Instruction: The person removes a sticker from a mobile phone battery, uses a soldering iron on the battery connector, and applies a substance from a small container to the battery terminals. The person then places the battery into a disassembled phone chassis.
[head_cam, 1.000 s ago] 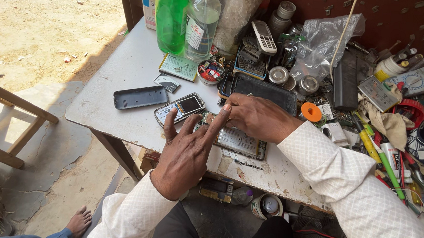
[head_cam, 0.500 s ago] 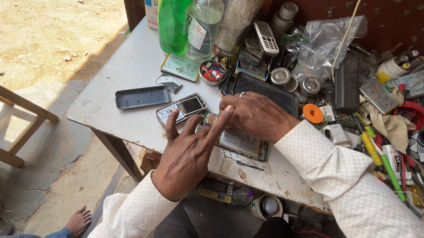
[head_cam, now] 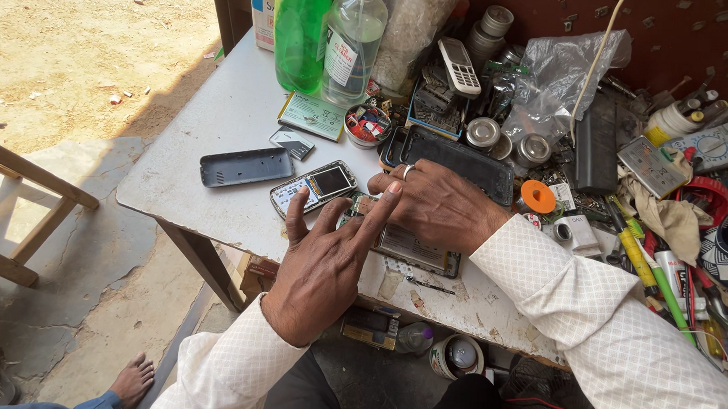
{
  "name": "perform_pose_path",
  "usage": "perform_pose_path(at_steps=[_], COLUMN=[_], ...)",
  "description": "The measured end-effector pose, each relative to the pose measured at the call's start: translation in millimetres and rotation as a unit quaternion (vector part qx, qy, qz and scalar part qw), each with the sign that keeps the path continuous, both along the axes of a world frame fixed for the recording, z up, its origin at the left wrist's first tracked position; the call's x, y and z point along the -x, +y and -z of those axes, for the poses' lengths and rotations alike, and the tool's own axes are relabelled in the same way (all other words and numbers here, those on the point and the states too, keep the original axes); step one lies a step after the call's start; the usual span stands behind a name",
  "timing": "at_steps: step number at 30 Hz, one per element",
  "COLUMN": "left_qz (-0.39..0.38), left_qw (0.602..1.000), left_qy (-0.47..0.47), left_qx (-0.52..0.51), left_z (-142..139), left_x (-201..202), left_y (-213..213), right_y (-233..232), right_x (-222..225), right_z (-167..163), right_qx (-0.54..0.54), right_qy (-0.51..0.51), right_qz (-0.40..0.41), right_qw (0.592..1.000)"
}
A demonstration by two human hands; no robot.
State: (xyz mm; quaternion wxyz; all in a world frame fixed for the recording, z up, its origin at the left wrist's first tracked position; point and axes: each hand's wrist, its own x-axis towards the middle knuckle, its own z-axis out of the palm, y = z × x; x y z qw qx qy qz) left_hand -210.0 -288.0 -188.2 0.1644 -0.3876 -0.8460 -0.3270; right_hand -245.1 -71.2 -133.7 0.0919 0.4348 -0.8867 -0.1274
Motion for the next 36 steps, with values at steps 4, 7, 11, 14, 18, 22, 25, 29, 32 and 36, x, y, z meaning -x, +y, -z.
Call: perform_pose_path(at_steps=[4, 7, 11, 14, 18, 22, 25, 29, 32, 36], left_qz=[-0.004, -0.003, -0.001, 0.001, 0.005, -0.013, -0.011, 0.001, -0.007, 0.001], left_qw=[1.0, 1.0, 1.0, 1.0, 0.999, 0.997, 0.991, 0.982, 0.981, 0.978], left_qy=[0.005, -0.004, -0.007, -0.014, -0.006, 0.007, -0.043, -0.076, -0.083, -0.086], left_qx=[0.0, 0.004, -0.008, -0.019, -0.051, -0.081, -0.129, -0.173, -0.174, -0.192], left_z=[0.0, 0.6, 3.0, 6.0, 8.9, 10.0, 11.6, 16.2, 18.9, 15.8], left_x=[-0.6, -0.2, 2.6, 2.4, 1.7, 2.4, 3.4, 6.4, 7.3, 2.6], left_y=[0.1, 0.5, 1.3, 0.8, 2.8, 10.2, 20.9, 32.5, 36.1, 35.4], right_y=[-4.1, -5.4, -5.0, -2.6, -1.1, -0.7, -1.4, -0.3, 6.7, 23.0], right_x=[-1.0, -2.4, -2.1, -2.6, -5.0, -9.7, -14.7, -20.0, -23.9, -26.7], right_z=[-0.2, -0.3, 0.4, -0.6, -5.0, -15.9, -24.2, -29.7, -29.1, -26.4], right_qx=[0.008, -0.001, 0.007, 0.027, 0.005, -0.011, -0.002, 0.043, 0.187, 0.307], right_qy=[0.012, 0.012, 0.01, 0.006, 0.015, 0.041, 0.064, 0.03, -0.065, -0.223], right_qz=[-0.007, 0.009, 0.016, 0.018, 0.033, 0.022, 0.01, 0.023, 0.087, 0.169], right_qw=[1.0, 1.0, 1.0, 0.999, 0.999, 0.999, 0.998, 0.998, 0.976, 0.91])
